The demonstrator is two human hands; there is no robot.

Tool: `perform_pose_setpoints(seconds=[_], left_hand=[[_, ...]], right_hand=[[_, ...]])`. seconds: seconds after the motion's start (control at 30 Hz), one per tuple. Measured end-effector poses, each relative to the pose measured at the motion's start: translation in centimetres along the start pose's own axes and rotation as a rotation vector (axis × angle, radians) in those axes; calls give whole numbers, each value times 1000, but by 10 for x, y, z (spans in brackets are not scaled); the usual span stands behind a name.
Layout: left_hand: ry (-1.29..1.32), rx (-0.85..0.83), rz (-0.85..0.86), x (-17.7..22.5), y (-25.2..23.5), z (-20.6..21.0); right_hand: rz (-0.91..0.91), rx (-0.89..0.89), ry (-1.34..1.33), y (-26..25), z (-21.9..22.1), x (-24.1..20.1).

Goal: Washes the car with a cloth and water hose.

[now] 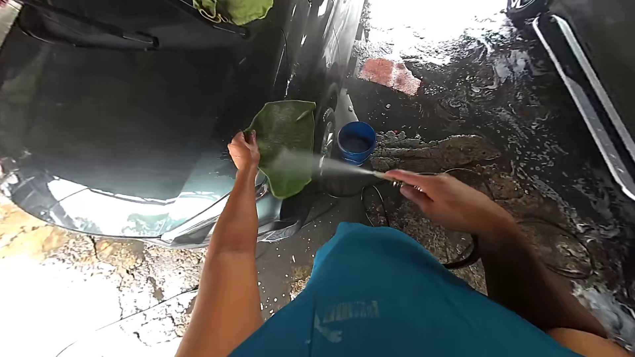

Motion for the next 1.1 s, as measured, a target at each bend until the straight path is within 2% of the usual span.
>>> perform_pose_setpoints(seconds=[0.07, 0.2, 0.23, 0.3, 0.37, 0.5, 0.67, 0.8, 0.93, 1.0, 1.1], left_hand=[[1, 24, 7, -2, 0, 1], [-31, 48, 14, -7, -3, 3], [-31, 55, 21, -8, -4, 5], [-13, 72, 45, -8, -4, 5], [-1, 78, 61, -8, -5, 3], [14, 42, 55, -8, -6, 3], [169, 93, -20, 1, 10, 13], [400, 200, 30, 26, 28, 24], [764, -73, 174, 77, 43, 30], [1036, -237, 244, 103, 45, 16], [1387, -313, 317, 117, 22, -14]], right_hand=[[-3, 55, -7, -2, -3, 4], [-22, -155, 6, -6, 18, -3], [23, -151, 2, -8, 23, -2], [100, -28, -12, -10, 20, 2], [97, 26, -19, -9, 14, 6], [77, -156, -4, -10, 41, 5], [92, 154, -61, 4, 18, -13], [110, 109, -48, 9, 25, -12], [165, 277, -76, 16, 11, 9], [190, 328, -84, 22, 1, 12], [201, 381, -97, 30, -7, 16]])
Point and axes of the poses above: each hand's wrist, its own y-axis away from the middle knuckle, its own z-axis out of the palm, x = y × z, the point moved 2 cm from there along -y, towards the middle knuckle, and after that the axes turned 12 degrees about -x, right-handed, at the moved point
